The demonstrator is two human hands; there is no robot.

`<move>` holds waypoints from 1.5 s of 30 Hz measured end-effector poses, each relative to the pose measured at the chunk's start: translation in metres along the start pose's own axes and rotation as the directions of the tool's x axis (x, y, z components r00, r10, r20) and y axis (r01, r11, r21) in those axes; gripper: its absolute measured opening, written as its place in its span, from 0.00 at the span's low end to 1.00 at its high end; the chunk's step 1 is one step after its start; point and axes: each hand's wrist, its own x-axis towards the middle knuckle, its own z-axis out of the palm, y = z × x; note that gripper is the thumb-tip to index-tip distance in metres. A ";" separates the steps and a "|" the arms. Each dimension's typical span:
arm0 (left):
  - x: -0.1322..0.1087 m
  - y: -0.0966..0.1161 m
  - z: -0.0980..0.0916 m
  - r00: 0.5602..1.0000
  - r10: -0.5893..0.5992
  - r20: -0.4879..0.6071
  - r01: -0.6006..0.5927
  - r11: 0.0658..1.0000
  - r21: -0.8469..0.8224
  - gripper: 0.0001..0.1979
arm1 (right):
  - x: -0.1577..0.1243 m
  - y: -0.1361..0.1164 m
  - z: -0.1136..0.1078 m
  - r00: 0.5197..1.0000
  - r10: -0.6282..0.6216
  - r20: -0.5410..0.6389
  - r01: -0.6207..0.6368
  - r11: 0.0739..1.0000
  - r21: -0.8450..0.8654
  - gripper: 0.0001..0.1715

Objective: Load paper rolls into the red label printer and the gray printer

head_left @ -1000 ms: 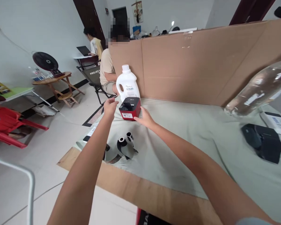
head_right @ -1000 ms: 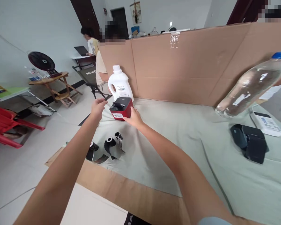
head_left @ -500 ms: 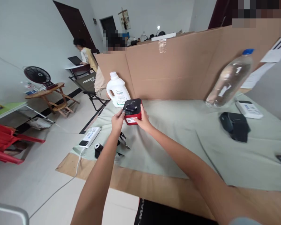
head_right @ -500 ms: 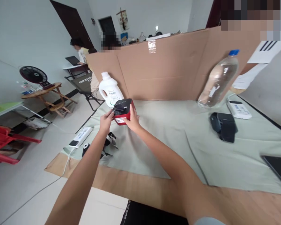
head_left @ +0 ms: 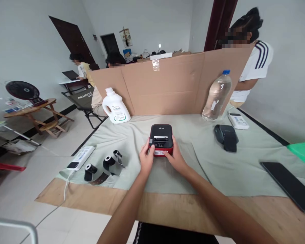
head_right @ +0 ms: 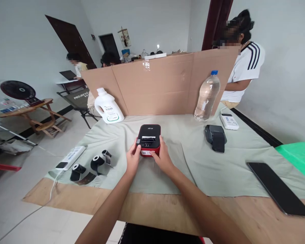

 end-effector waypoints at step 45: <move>-0.001 -0.004 -0.014 0.882 0.422 0.209 -0.470 0.805 0.363 0.17 | 0.000 -0.013 -0.019 0.984 -0.164 -0.072 0.141 0.955 -0.261 0.32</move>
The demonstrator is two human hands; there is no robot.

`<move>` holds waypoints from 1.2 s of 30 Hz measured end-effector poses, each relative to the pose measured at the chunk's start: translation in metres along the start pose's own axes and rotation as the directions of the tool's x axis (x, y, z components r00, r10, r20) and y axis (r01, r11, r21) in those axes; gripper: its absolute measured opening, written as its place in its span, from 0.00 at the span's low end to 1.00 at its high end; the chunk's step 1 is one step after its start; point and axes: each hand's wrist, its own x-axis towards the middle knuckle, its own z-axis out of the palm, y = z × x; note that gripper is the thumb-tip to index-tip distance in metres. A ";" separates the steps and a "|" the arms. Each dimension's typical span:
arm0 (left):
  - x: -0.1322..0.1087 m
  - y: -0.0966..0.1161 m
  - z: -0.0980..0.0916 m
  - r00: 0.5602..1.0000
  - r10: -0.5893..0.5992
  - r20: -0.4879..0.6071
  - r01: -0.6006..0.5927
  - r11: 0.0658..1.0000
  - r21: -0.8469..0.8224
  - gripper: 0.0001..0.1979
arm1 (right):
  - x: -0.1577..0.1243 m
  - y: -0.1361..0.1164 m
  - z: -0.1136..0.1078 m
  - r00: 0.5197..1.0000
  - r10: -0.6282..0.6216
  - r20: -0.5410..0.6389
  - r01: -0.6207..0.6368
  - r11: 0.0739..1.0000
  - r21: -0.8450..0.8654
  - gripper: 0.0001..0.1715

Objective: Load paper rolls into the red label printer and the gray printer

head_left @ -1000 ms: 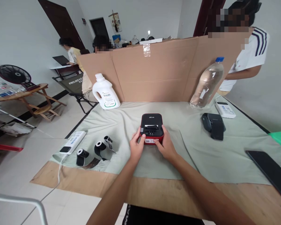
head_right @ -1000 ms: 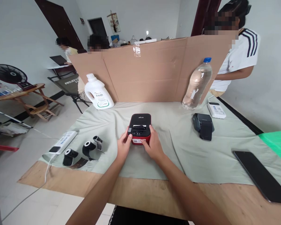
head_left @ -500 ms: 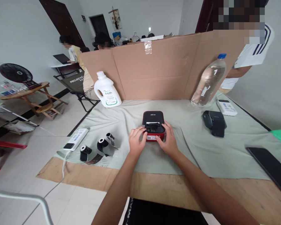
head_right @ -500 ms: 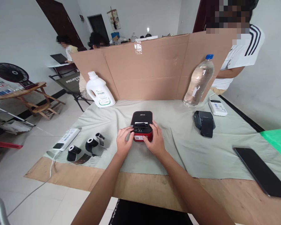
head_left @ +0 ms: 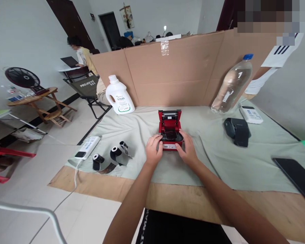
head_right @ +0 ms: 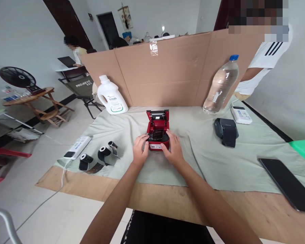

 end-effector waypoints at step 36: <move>0.005 -0.004 0.005 0.999 -0.031 -0.022 0.031 0.999 -0.008 0.10 | 0.161 -0.156 0.074 0.894 0.153 0.420 0.026 0.920 -0.392 0.19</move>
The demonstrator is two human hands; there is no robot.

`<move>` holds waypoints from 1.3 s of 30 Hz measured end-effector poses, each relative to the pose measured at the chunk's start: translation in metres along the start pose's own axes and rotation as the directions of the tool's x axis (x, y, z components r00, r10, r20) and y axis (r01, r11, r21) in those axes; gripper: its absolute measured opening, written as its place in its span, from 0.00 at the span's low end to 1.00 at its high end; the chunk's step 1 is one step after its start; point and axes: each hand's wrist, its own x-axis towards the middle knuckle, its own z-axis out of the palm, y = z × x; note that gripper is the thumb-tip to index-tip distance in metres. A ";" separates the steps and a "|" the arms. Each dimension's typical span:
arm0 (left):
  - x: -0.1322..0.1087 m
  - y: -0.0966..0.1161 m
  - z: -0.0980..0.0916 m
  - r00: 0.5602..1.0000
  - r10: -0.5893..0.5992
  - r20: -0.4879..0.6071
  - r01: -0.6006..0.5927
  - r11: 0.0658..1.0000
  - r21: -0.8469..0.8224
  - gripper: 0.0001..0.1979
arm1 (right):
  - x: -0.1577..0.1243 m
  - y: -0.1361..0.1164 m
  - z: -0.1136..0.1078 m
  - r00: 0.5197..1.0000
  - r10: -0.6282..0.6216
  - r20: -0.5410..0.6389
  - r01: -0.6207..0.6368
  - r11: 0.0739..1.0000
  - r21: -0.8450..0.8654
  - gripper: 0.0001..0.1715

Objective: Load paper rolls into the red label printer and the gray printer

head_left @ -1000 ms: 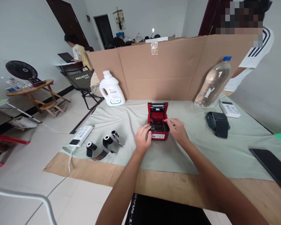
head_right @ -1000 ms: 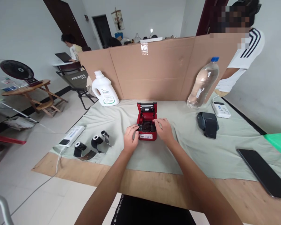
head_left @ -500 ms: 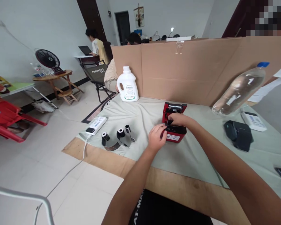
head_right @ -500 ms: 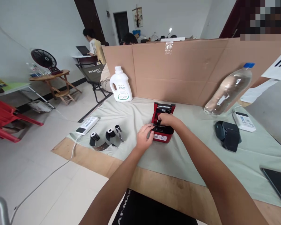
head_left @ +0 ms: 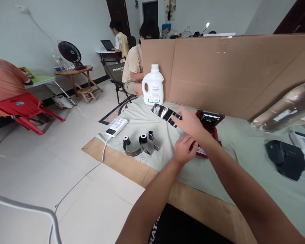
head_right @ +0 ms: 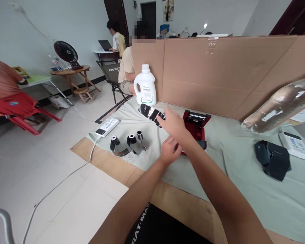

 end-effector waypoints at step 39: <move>-0.002 0.001 -0.004 0.999 0.022 -0.050 -0.024 0.999 -0.043 0.15 | -0.053 0.077 -0.049 0.943 -0.219 0.251 -0.081 0.579 0.811 0.19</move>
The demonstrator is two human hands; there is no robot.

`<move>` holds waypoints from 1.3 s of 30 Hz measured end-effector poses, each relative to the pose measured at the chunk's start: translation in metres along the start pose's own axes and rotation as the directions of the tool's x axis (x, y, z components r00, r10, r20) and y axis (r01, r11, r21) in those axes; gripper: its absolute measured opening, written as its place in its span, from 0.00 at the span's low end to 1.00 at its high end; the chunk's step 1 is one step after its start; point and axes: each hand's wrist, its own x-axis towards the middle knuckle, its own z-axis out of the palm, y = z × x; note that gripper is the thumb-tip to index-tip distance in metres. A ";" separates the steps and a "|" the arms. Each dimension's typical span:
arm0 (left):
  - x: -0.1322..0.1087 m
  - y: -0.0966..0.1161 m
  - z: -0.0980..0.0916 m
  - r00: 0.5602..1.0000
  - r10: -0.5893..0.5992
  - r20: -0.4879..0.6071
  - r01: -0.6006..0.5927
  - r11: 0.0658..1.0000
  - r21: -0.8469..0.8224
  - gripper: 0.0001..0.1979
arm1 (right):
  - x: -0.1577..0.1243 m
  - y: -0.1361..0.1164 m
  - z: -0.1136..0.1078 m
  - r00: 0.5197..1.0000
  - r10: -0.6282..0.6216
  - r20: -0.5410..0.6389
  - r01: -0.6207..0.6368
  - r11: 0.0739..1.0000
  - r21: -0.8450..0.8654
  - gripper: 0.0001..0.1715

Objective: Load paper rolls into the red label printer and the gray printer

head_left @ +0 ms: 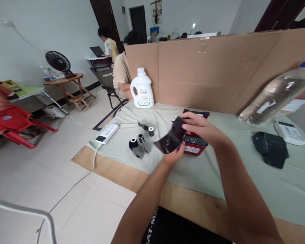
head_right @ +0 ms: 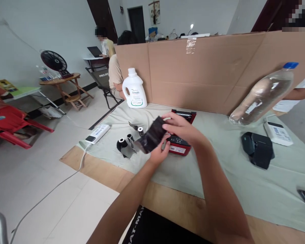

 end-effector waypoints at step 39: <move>-0.001 0.004 -0.008 0.934 0.347 0.087 -0.357 0.895 0.267 0.22 | -0.008 0.088 -0.060 0.850 0.068 -0.523 -0.224 0.944 -0.241 0.18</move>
